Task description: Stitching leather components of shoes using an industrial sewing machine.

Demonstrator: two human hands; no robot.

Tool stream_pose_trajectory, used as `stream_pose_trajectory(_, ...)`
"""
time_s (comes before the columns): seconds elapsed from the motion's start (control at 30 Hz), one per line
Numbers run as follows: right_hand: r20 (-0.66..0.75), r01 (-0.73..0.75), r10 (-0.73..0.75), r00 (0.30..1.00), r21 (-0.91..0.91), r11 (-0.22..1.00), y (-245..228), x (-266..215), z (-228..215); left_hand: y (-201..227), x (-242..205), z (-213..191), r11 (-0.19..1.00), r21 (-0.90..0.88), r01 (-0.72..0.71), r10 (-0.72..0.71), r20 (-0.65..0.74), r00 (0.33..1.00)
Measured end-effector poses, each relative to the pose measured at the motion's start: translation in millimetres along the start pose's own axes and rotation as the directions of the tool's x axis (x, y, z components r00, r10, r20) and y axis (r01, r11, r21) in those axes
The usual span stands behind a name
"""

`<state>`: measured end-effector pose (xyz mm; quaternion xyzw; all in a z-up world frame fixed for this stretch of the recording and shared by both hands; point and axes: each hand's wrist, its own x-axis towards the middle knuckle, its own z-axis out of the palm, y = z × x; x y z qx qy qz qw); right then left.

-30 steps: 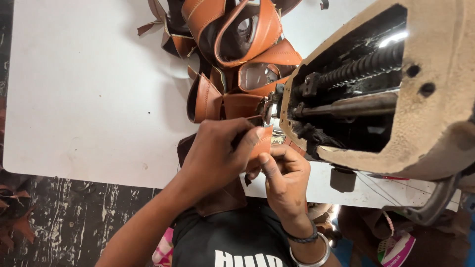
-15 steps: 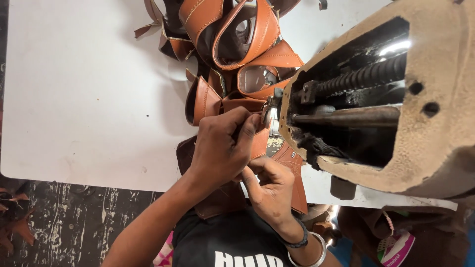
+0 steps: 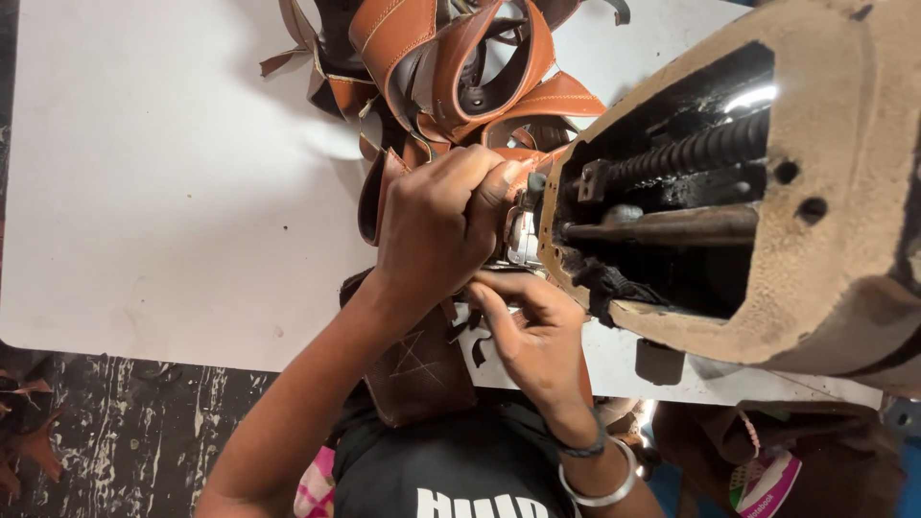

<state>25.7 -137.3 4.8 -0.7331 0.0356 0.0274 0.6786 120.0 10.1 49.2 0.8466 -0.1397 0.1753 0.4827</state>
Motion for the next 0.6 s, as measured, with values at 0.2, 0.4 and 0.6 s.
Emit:
stream_pose_trajectory(0.2, 0.152, -0.029, 0.088, 0.984, -0.351, 0.936, 7, -6, -44, 19, -36, -22, 0.941, 0.201, -0.274, 0.306, -0.151, 0.94)
stream_pose_trajectory(0.4, 0.409, 0.421, -0.16, 0.899, -0.701, 0.575, 25, -28, -46, 18, -75, -34, 0.948, -0.315, -0.046, 0.149, 0.309, 0.94)
stream_pose_trajectory(0.6, 0.391, 0.368, -0.123, 0.912, -0.649, 0.666, -3, -34, -56, 24, -79, -41, 0.991, -0.123, 0.055, 0.006, 0.449, 0.893)
